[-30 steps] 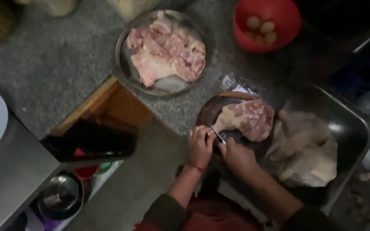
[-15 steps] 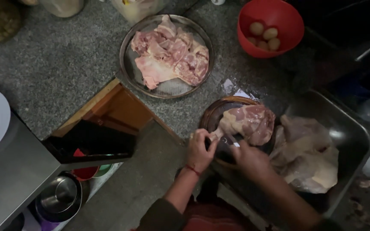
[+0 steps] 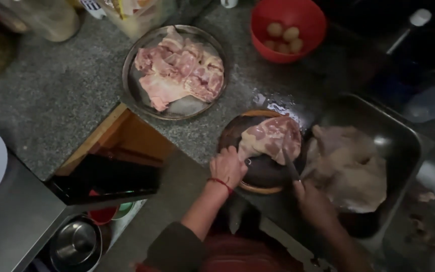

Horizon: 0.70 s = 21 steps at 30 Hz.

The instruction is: Use a knife to cut and portion raw chicken pieces on a cutting board near a kitchen sink.

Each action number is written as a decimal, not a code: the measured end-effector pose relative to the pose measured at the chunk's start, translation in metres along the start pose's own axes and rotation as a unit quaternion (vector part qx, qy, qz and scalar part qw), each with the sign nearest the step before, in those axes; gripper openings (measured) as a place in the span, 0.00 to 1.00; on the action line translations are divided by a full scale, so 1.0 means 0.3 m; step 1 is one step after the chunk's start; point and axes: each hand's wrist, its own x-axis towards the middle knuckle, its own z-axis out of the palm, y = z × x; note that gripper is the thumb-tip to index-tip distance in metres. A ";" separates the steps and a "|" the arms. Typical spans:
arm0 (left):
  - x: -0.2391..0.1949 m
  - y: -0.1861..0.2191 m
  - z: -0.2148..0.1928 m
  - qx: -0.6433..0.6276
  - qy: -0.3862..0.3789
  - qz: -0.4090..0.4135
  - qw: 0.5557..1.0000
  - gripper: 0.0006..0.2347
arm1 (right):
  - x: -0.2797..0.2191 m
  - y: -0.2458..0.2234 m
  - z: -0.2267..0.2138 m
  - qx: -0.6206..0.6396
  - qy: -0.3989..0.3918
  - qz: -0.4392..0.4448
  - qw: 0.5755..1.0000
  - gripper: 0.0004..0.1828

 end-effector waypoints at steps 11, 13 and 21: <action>0.081 -0.012 -0.043 -0.424 -0.292 -0.154 0.844 0.17 | 0.002 0.010 -0.016 0.100 0.015 -0.057 0.993 0.25; 0.110 0.007 -0.047 -0.309 -0.122 -0.003 0.943 0.14 | 0.047 0.072 0.017 0.118 0.014 -0.074 0.990 0.26; 0.006 0.095 -0.139 0.146 0.155 0.326 0.921 0.07 | 0.027 0.062 -0.037 0.142 0.066 -0.080 0.984 0.25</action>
